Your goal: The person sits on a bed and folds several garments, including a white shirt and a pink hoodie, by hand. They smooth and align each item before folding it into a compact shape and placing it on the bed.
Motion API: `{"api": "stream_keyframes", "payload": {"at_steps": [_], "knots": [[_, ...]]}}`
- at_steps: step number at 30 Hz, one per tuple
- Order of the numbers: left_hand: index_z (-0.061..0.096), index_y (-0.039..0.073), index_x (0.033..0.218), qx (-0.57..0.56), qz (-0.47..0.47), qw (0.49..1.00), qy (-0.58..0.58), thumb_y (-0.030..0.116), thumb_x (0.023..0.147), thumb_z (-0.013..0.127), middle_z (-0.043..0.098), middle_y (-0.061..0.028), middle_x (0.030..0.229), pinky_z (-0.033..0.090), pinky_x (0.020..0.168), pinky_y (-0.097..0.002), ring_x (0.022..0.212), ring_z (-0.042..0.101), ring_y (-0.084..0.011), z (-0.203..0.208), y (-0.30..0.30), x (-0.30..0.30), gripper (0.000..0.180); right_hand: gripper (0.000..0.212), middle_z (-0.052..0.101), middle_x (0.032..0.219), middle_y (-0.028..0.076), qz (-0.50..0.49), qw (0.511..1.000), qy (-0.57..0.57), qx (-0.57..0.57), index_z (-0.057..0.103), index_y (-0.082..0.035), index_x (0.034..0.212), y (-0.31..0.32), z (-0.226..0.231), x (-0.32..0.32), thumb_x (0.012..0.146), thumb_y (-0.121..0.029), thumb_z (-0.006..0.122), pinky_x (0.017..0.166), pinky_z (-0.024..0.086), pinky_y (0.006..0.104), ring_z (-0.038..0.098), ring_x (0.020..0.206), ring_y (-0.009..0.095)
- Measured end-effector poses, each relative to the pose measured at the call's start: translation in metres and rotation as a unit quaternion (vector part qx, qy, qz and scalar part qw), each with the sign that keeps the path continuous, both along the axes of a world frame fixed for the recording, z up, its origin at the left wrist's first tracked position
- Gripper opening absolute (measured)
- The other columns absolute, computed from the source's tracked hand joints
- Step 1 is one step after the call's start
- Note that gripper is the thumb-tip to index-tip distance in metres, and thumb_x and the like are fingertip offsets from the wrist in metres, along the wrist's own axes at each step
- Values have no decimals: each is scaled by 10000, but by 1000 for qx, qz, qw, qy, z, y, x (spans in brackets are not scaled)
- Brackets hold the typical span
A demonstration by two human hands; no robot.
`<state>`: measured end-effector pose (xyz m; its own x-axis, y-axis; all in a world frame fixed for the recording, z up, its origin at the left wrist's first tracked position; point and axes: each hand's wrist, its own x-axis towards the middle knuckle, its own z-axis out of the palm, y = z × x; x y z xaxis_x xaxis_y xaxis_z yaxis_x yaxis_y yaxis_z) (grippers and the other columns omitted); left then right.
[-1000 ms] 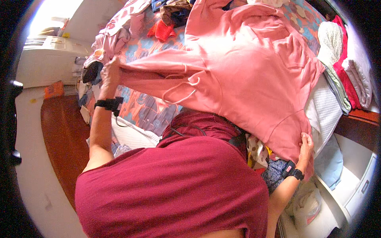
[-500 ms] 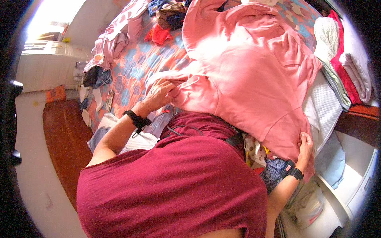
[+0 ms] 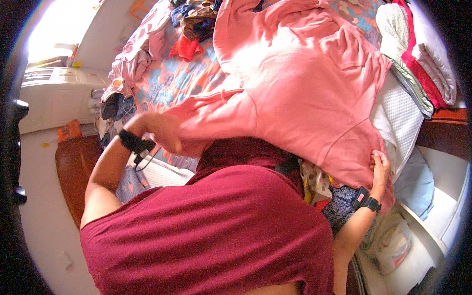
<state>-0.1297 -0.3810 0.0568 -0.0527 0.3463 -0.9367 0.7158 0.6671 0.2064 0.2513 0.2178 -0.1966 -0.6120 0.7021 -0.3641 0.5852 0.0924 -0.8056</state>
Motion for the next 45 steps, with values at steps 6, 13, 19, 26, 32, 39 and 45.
{"api": "stream_keyframes", "payload": {"at_steps": [6,13,19,26,32,39,45], "knots": [[705,-44,890,42,120,987,-94,336,706,793,695,-100,753,534,674,-377,716,651,-184,-43,-24,5,432,289,669,914,-23,14,1000,-10,16,710,-75,1079,-4,5,0,988,-334,617,634,468,239,593,779,84],[673,-10,971,489,70,863,103,99,791,694,629,-9,773,511,671,-282,678,572,-114,-11,-46,-75,211,278,687,906,-11,-2,1000,-4,-17,715,-49,1059,-14,18,-7,987,-301,624,630,482,243,612,769,88],[668,27,1153,19,242,961,-129,377,768,790,662,-12,882,491,693,-287,770,568,-116,-33,-12,-58,535,272,692,886,0,1,1000,8,-12,716,-57,1058,-20,24,-6,989,-298,609,626,483,243,611,737,88],[696,47,1064,-94,-71,984,-134,422,662,891,690,-44,886,513,760,-340,795,608,-186,-92,-51,-45,583,267,685,855,-1,1,1000,9,-3,723,-48,1020,-24,30,-10,987,-285,604,625,483,240,596,713,86],[674,50,1023,157,1,976,150,244,668,814,671,-163,900,504,786,-439,869,647,-355,-71,-68,-32,428,272,689,887,-4,18,999,-6,26,714,-44,1059,-25,26,-8,981,-286,618,652,495,242,606,737,86],[666,12,1126,540,11,838,84,85,790,695,668,-165,1047,507,901,-429,975,638,-356,-54,103,53,345,301,714,903,50,45,997,-5,69,718,-41,1052,-36,41,-14,920,-311,701,749,514,297,626,805,126],[674,42,1014,502,-127,855,15,123,790,714,633,-128,948,491,848,-462,934,605,-331,-73,153,63,242,628,509,1458,219,216,962,-115,123,520,-3,1412,-67,72,7,913,-339,698,1147,370,390,492,1356,321]]}}
